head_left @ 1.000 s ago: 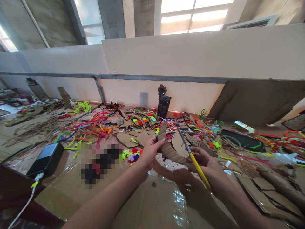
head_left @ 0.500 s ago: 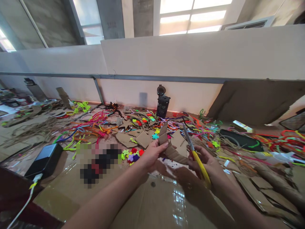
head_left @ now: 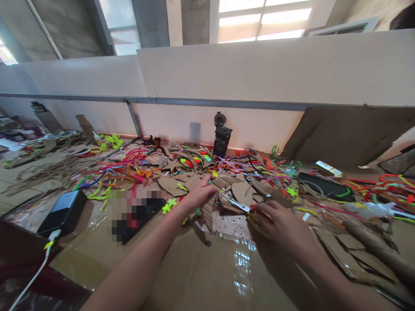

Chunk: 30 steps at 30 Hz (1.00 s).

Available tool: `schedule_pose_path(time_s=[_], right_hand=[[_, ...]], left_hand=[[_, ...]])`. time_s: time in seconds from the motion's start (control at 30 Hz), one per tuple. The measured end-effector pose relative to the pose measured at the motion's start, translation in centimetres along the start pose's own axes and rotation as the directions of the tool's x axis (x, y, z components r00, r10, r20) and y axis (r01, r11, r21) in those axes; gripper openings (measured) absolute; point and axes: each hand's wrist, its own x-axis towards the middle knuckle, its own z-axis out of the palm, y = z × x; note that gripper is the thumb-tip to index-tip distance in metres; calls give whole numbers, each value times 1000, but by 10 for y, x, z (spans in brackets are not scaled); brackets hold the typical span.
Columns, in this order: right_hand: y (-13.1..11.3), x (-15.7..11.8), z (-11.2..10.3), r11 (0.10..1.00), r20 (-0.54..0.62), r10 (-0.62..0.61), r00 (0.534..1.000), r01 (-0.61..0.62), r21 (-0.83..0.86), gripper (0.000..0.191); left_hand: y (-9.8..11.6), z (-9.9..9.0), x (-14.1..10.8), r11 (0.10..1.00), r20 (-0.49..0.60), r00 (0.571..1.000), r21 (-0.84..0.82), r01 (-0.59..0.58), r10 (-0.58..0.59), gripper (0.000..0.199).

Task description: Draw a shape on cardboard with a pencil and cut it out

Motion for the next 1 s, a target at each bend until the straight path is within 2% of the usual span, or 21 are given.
schedule_pose_path(time_s=[0.07,0.13,0.2,0.3,0.37,0.43,0.53,0.63,0.7,0.83,1.0], right_hand=[[-3,0,-6,989,-71,42,997,-31,146,42],[-5,1,-10,923,-69,52,996,-21,385,45],[-6,2,-13,836,16,31,999,-34,547,43],[-7,4,-13,808,118,-16,993,-57,587,37],[-7,4,-14,804,146,-9,989,-80,589,34],[-6,5,-15,758,166,54,985,-149,635,35],[-3,8,-17,614,150,190,970,-237,753,38],[5,14,-16,429,96,321,942,-235,872,45],[12,19,-15,362,64,382,922,-213,908,50],[27,26,-20,348,-46,465,884,-136,927,53],[39,30,-31,372,-163,531,831,-57,926,57]], left_hand=[[2,3,-4,995,101,995,97,7,-17,25],[3,7,-9,982,196,981,187,-35,-3,29],[2,11,-13,961,287,958,255,-106,29,32],[0,12,-15,948,344,938,283,-148,44,31],[-2,11,-13,965,328,944,235,-111,29,29],[-5,8,-9,986,287,958,157,-53,6,28],[-8,2,1,998,154,988,67,-7,-3,29],[-9,-4,9,1000,-28,1000,26,2,-2,27],[-10,-6,11,1000,-87,996,-9,29,-30,27],[-18,-10,16,997,-80,994,-16,78,-79,32],[-37,-13,24,995,-23,995,-2,97,-97,40]])
